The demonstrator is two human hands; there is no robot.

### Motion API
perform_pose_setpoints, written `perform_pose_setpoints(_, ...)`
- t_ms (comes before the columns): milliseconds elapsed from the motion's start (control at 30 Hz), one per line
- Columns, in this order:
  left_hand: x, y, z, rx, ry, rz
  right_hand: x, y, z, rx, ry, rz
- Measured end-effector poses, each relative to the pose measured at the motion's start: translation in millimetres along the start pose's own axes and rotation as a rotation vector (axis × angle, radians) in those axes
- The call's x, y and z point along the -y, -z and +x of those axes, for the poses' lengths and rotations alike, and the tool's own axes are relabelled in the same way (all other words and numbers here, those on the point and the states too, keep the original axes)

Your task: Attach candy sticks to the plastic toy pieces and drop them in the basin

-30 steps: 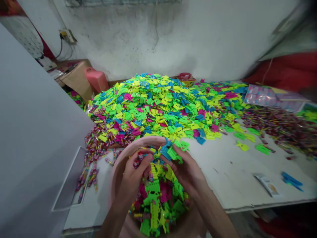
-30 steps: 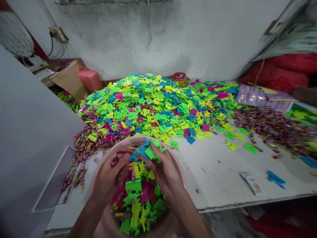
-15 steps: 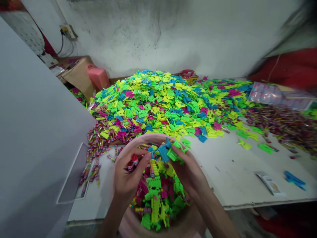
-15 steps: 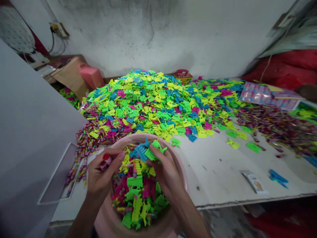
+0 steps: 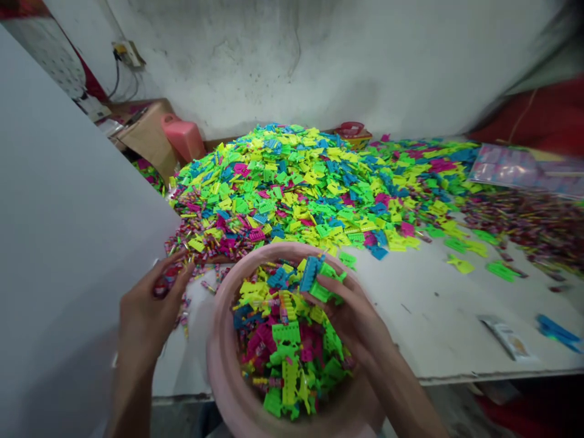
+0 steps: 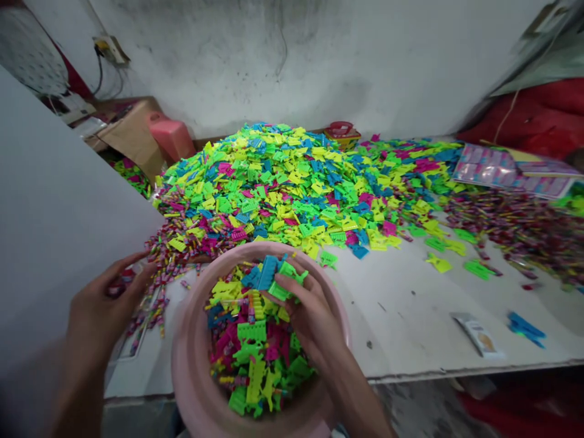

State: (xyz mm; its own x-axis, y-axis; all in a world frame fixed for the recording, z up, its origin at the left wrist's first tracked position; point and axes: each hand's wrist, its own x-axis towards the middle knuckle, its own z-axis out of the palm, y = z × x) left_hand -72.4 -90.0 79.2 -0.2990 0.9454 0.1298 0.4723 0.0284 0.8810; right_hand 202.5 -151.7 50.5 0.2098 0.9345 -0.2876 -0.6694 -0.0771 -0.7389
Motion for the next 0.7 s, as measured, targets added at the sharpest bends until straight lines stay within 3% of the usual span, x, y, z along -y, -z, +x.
perform_pose_setpoints(100, 3, 0.1, 0, -0.066, -0.031, 0.302, -3, -2, -1, 0.001, -0.003, -0.012)
perform_pose_setpoints(233, 6, -13.9, -12, 0.088, -0.009, 0.220, -4, -2, -3, -0.002, 0.012, -0.030)
perform_pose_setpoints(400, 18, -17.3, -3, -0.075, -0.079, 0.499, -3, -1, -5, -0.034, -0.020, -0.059)
perform_pose_setpoints(533, 21, -13.6, 1, 0.034, -0.024, 0.329, -7, -1, -4, -0.003, -0.049, -0.094)
perform_pose_setpoints(700, 9, -20.6, -20, 0.250, -0.020, -0.029, -16, -1, -4, -0.050, -0.028, -0.212)
